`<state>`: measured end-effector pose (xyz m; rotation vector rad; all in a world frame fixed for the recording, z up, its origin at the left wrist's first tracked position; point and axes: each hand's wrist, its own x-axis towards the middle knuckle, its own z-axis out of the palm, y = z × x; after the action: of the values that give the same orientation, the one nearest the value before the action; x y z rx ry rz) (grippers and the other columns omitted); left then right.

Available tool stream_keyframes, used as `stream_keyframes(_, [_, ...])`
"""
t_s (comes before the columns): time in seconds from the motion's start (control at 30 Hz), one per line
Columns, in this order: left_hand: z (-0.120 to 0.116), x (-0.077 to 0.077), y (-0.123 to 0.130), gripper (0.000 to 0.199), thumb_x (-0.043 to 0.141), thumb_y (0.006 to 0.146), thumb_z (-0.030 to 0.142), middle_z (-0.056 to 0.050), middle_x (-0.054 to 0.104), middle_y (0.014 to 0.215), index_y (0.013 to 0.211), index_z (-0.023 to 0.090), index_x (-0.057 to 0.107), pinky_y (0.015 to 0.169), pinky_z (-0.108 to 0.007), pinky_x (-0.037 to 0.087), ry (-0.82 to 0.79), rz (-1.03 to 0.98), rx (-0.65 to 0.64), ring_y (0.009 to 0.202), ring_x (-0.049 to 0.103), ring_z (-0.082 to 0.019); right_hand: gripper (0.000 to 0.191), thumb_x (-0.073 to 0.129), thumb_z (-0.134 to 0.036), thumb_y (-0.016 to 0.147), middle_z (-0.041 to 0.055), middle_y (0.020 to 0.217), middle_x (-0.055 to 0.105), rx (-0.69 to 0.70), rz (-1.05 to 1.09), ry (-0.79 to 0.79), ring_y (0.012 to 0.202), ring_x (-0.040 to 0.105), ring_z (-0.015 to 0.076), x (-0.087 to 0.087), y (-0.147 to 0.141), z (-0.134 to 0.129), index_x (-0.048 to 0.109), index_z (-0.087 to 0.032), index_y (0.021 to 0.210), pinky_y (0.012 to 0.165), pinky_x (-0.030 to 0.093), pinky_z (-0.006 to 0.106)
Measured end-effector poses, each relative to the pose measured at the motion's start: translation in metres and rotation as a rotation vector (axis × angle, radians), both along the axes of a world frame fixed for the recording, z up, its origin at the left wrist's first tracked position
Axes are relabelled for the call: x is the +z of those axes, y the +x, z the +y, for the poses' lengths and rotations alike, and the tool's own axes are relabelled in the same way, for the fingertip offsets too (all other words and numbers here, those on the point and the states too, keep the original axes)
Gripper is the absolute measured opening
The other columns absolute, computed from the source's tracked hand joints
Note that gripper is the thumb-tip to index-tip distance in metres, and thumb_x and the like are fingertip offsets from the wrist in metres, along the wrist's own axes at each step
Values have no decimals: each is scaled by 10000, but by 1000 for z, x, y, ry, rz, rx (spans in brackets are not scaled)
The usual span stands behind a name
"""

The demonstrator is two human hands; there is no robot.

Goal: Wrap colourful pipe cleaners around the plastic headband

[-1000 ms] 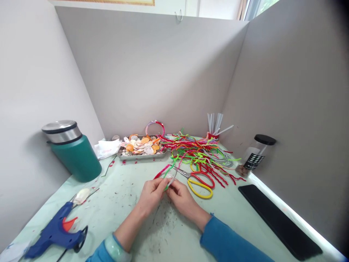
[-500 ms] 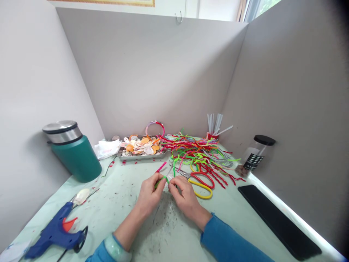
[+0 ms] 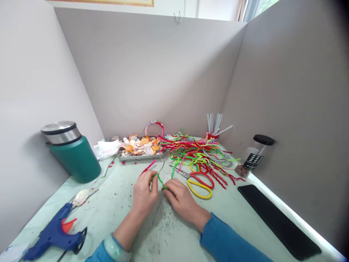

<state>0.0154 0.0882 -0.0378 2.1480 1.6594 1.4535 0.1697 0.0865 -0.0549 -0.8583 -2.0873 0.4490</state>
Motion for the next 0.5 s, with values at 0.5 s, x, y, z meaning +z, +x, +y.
stream_keyframes(0.5, [-3,0,1,115,459,847,172,-49,595,797,896,159,561,684,-290,469,177,68,28,768,574,-170,172,476,-197,863,-3,674,488,-21,31,-43,688,465,141,4,3,-1,479,-181,692,621,362,253])
